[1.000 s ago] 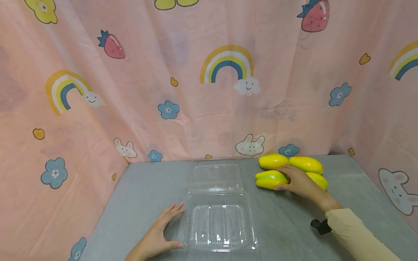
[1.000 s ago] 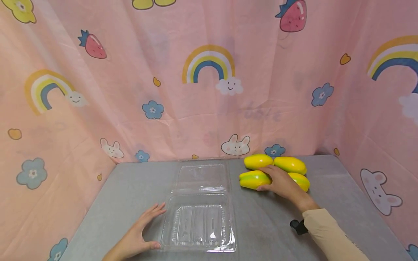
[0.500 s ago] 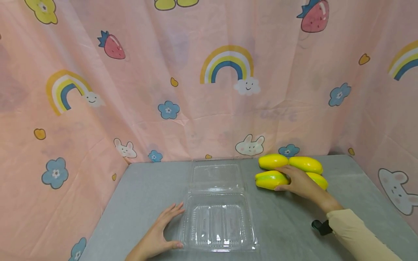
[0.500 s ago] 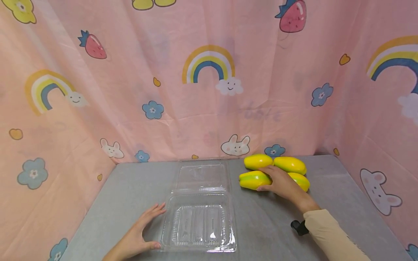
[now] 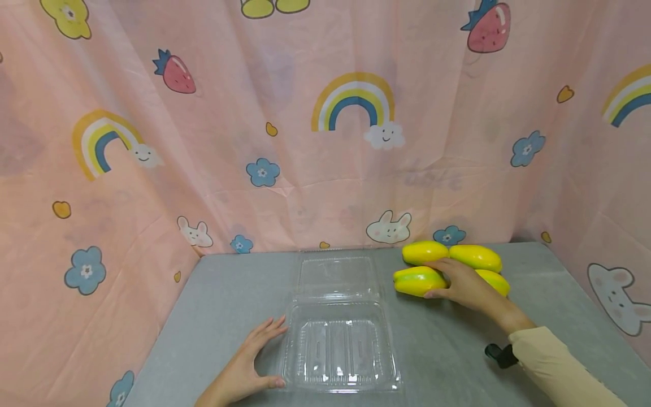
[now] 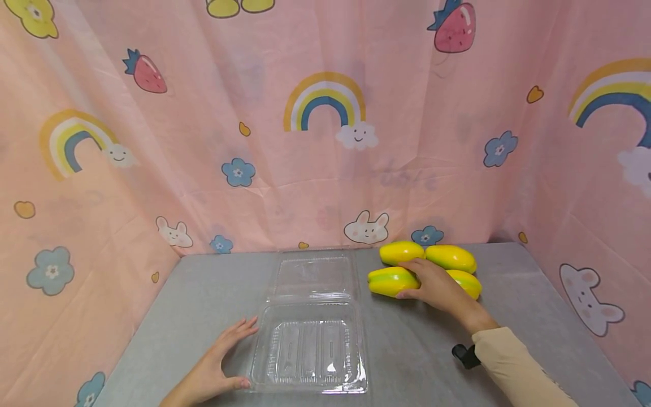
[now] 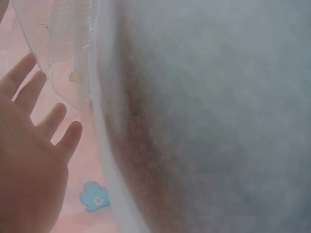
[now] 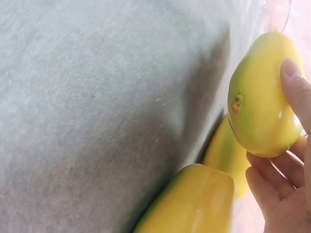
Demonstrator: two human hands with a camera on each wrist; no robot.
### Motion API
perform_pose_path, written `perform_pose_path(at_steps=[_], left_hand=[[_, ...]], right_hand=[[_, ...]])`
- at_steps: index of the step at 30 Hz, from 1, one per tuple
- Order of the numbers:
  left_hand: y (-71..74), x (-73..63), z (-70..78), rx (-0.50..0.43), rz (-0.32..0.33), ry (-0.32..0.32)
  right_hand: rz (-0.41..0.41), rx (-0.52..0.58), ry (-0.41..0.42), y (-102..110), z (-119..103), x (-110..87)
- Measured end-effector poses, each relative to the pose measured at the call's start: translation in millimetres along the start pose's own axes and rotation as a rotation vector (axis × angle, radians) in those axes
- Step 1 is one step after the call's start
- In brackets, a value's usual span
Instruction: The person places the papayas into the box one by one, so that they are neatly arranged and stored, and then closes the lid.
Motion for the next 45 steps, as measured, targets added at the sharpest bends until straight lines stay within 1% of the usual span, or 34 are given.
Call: perform_pose_path(at_steps=[2,10,15,22,28,37,45], left_hand=[[-0.3,-0.4,-0.5,-0.017,-0.002,0.019],[-0.4,-0.7,0.0,-0.022,-0.001,0.032],[-0.5,-0.8,-0.3,-0.020,0.002,0.029],[-0.6,-1.5,0.5,-0.003,0.010,0.001],[-1.3,-1.9,0.5,-0.022,0.010,0.018],[-1.0,-0.6,1.0,-0.003,0.013,0.006],[-0.6,-0.9,0.4,0.005,0.006,0.033]], right_hand=[[-0.001,-0.002,0.000,1,-2,-0.1],[-0.007,-0.021,-0.003,3,-11,0.8],[-0.006,-0.027,0.001,5,-18,1.2],[0.009,-0.023,0.018,8,-31,2.2],[0.013,-0.010,0.038,11,-44,2.7],[0.001,-0.033,0.035,11,-57,4.8],[0.023,-0.014,0.062,11,-72,4.9]])
Point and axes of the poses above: each hand's wrist, its own x-axis towards the middle knuckle, its own y-axis out of the back of the hand, z = x × y, the point moved 7 cm from there along x, towards the middle knuckle, and after that the axes turned 3 degrees about -x, right-handed, at the moved point
